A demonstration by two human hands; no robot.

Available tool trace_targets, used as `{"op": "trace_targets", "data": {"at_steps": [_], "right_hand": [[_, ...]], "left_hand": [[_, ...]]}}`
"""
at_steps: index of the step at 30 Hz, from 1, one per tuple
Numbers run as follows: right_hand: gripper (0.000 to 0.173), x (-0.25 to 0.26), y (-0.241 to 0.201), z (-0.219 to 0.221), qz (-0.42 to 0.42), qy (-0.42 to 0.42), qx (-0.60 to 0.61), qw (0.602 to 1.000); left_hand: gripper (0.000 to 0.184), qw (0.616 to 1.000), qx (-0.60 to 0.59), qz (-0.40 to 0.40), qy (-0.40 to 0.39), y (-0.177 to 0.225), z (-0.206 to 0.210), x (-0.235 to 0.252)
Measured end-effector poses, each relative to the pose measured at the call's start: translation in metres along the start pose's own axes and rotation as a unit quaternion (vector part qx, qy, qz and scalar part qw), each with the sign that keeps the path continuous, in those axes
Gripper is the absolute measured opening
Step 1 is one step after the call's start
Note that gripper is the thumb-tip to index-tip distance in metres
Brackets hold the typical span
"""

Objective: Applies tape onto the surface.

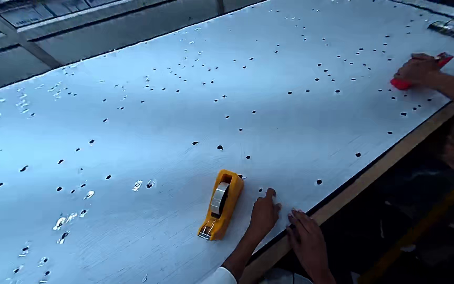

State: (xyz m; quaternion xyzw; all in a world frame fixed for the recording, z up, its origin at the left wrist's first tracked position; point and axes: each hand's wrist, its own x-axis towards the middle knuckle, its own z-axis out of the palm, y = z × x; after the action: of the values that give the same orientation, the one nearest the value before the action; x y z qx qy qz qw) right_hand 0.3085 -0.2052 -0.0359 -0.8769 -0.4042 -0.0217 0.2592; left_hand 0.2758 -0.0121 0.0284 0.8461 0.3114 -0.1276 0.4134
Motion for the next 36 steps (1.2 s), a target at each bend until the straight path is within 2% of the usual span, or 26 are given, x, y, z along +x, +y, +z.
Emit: {"op": "trace_targets", "data": {"at_steps": [4, 6, 8, 10, 12, 13, 15, 17, 19, 21, 23, 25, 29, 32, 34, 36], "right_hand": [[0.038, -0.002, 0.000, 0.001, 0.002, -0.008, -0.008, 1.000], [0.038, 0.001, 0.001, 0.000, 0.001, -0.010, -0.003, 1.000], [0.036, 0.003, -0.001, -0.004, 0.005, -0.014, 0.020, 1.000], [0.033, 0.008, -0.012, -0.006, 0.002, -0.008, 0.049, 0.999], [0.031, 0.014, -0.034, -0.005, -0.006, -0.015, 0.094, 0.995], [0.029, 0.017, -0.050, -0.004, -0.013, -0.030, 0.128, 0.991], [0.028, 0.021, -0.086, 0.000, -0.045, -0.060, 0.187, 0.980], [0.037, 0.025, -0.125, 0.006, -0.084, -0.089, 0.210, 0.970], [0.048, 0.027, -0.157, 0.017, -0.114, -0.092, 0.199, 0.969], [0.046, 0.029, -0.173, 0.028, -0.136, -0.072, 0.179, 0.972], [0.035, 0.033, -0.178, 0.036, -0.152, -0.041, 0.145, 0.977], [0.034, 0.033, -0.182, 0.038, -0.162, -0.022, 0.113, 0.980], [0.032, 0.025, -0.186, 0.040, -0.146, 0.001, 0.106, 0.984], [0.034, 0.024, -0.187, 0.040, -0.132, -0.009, 0.114, 0.985], [0.034, 0.026, -0.187, 0.041, -0.128, -0.017, 0.124, 0.984], [0.035, 0.027, -0.186, 0.042, -0.119, -0.021, 0.144, 0.982]], "left_hand": [[0.050, 0.989, 0.126, -0.081, 0.002, 0.007, -0.007, -0.015], [0.038, 0.993, 0.111, -0.045, 0.000, -0.006, -0.016, -0.041], [0.027, 0.993, 0.014, 0.073, 0.094, -0.034, -0.021, -0.080], [0.021, 0.956, -0.063, 0.150, 0.246, -0.056, -0.033, -0.122], [0.020, 0.920, -0.078, 0.135, 0.359, -0.073, -0.055, -0.152], [0.021, 0.913, -0.070, 0.106, 0.388, -0.085, -0.065, -0.159], [0.032, 0.922, -0.069, 0.055, 0.377, -0.113, -0.074, -0.158], [0.038, 0.939, -0.133, 0.038, 0.315, -0.132, -0.075, -0.149], [0.029, 0.938, -0.195, 0.049, 0.281, -0.139, -0.075, -0.143], [0.021, 0.930, -0.220, 0.054, 0.290, -0.138, -0.078, -0.143], [0.019, 0.922, -0.218, 0.054, 0.314, -0.135, -0.082, -0.150], [0.021, 0.921, -0.212, 0.054, 0.322, -0.133, -0.089, -0.167], [0.019, 0.933, -0.212, 0.022, 0.289, -0.136, -0.089, -0.197], [0.017, 0.927, -0.261, 0.001, 0.270, -0.154, -0.076, -0.192], [0.017, 0.905, -0.348, -0.008, 0.244, -0.163, -0.071, -0.185], [0.017, 0.857, -0.472, -0.034, 0.202, -0.163, -0.069, -0.180]]}}
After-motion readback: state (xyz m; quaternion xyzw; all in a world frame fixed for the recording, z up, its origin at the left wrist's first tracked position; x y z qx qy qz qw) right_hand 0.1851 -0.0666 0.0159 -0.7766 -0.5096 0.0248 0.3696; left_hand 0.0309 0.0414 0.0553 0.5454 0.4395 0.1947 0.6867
